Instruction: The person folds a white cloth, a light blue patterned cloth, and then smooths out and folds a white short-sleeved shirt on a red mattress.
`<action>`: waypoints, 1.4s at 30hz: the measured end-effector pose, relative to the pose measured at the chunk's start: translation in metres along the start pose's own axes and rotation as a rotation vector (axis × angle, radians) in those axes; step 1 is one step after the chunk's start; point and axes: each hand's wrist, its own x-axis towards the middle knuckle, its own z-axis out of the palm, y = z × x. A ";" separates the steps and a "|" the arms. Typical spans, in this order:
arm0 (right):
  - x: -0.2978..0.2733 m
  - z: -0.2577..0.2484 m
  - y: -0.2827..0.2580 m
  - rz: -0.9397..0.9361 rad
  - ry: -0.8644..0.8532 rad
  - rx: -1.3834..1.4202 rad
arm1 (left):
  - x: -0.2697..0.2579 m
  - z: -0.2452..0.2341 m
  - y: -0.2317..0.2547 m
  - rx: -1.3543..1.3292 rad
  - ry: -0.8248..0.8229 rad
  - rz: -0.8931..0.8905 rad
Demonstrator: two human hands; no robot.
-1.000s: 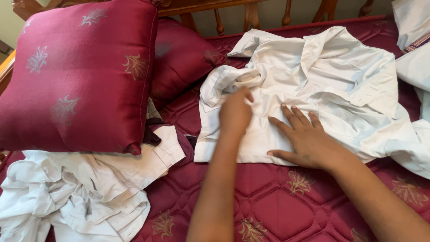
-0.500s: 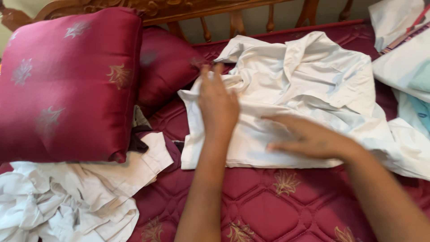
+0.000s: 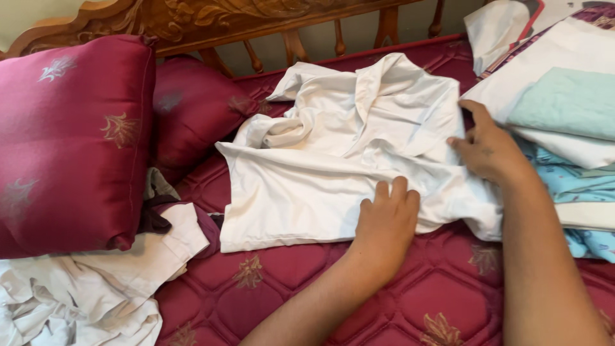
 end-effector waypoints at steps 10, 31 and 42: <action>-0.048 -0.064 -0.027 -0.060 -0.066 -0.415 | -0.002 -0.031 -0.048 -0.430 -0.528 0.147; -0.008 -0.020 0.012 -0.331 0.378 -0.152 | 0.008 -0.008 -0.198 -0.147 0.201 -0.721; -0.024 -0.001 -0.022 -0.368 0.448 -0.254 | -0.011 -0.006 -0.264 -0.314 0.760 -0.538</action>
